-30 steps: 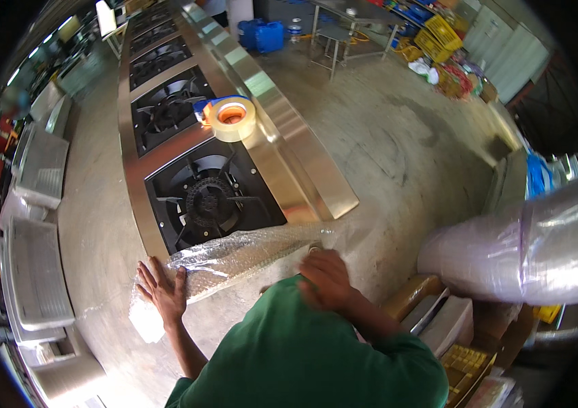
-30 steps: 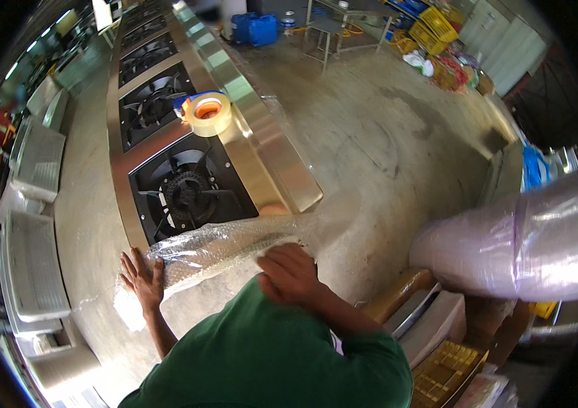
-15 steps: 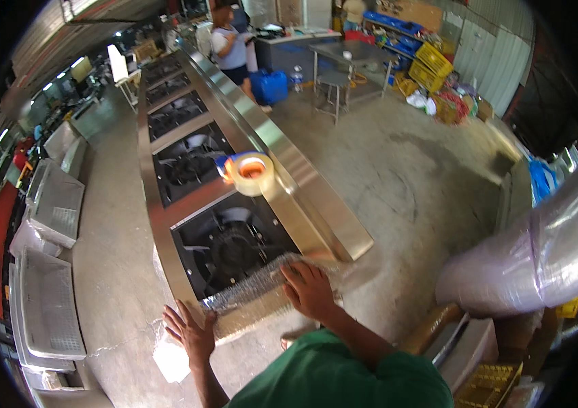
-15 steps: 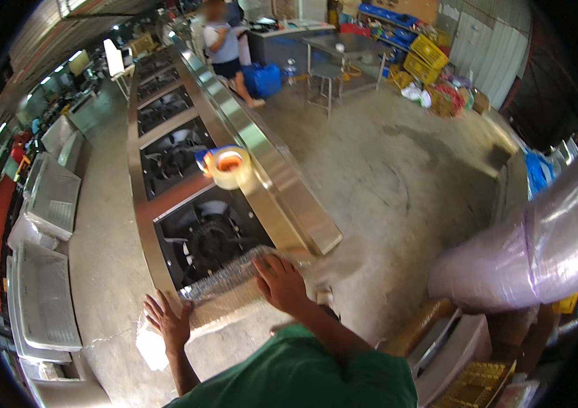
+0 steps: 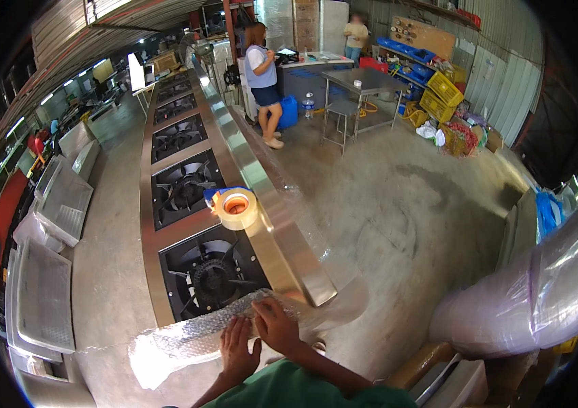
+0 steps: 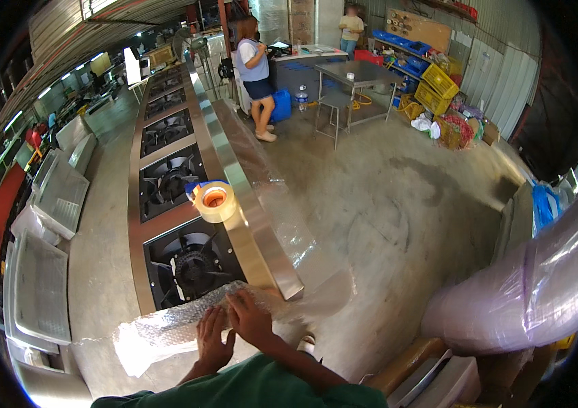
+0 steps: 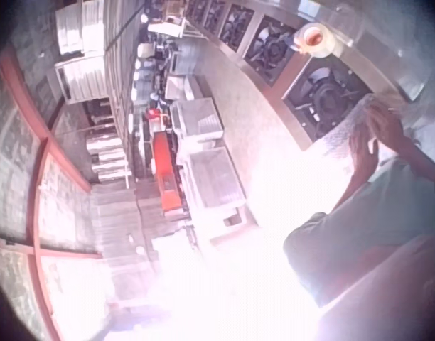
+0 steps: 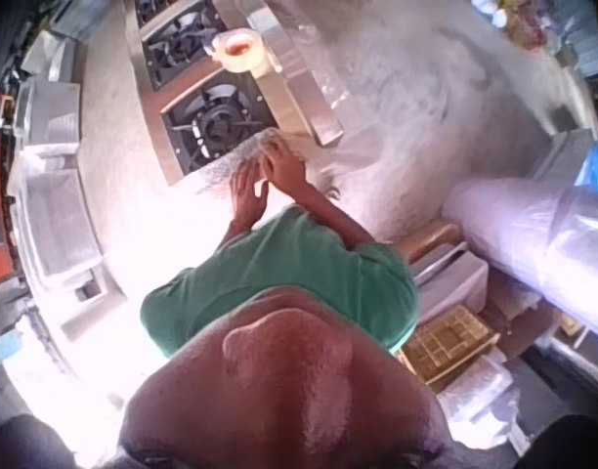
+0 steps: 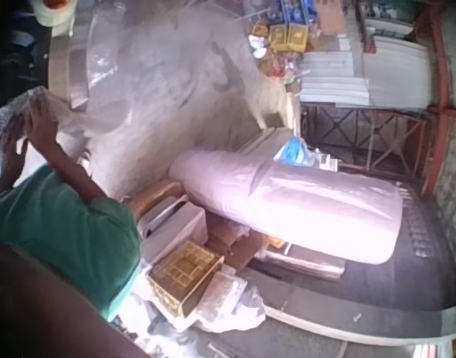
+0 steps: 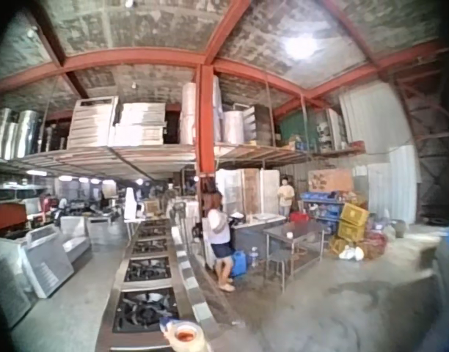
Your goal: The person wraps a long stainless steel gas stove with bubble wrap and secures it using packing tape. They unroll the bubble wrap, cover the stove surface, and apply tape to hold the wrap in place.
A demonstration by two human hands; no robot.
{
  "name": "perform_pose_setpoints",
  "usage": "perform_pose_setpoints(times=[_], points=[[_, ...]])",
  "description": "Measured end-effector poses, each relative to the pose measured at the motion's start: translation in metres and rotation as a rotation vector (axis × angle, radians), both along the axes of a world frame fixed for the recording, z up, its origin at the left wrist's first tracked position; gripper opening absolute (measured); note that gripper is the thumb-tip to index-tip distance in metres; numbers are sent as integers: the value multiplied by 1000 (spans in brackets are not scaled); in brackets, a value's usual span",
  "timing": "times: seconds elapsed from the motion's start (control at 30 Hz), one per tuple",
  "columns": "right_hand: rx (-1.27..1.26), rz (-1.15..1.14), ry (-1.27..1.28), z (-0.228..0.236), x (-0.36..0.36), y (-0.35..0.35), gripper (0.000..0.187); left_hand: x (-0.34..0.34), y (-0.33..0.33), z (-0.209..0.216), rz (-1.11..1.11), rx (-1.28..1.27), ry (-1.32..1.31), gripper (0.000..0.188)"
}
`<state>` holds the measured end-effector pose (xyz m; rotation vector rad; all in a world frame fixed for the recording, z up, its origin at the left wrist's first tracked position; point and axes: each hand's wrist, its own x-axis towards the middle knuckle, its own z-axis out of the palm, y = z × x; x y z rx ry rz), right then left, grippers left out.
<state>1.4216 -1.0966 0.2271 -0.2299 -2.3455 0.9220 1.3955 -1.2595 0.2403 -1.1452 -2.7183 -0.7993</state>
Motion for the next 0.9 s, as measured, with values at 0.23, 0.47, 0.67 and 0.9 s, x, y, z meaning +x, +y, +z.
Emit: perform_pose_setpoints(times=[0.23,0.47,0.67,0.9], points=[[-70,247,49,8,-7,34,39,3,12,5,124,-209,9,80],[-92,230,126,-22,-32,31,35,2,24,6,190,-213,26,89],[-164,262,120,-31,-38,31,30,2,26,19,191,-264,-123,96],[-87,324,-20,-26,-46,37,27,-7,14,10,137,-219,-35,95]])
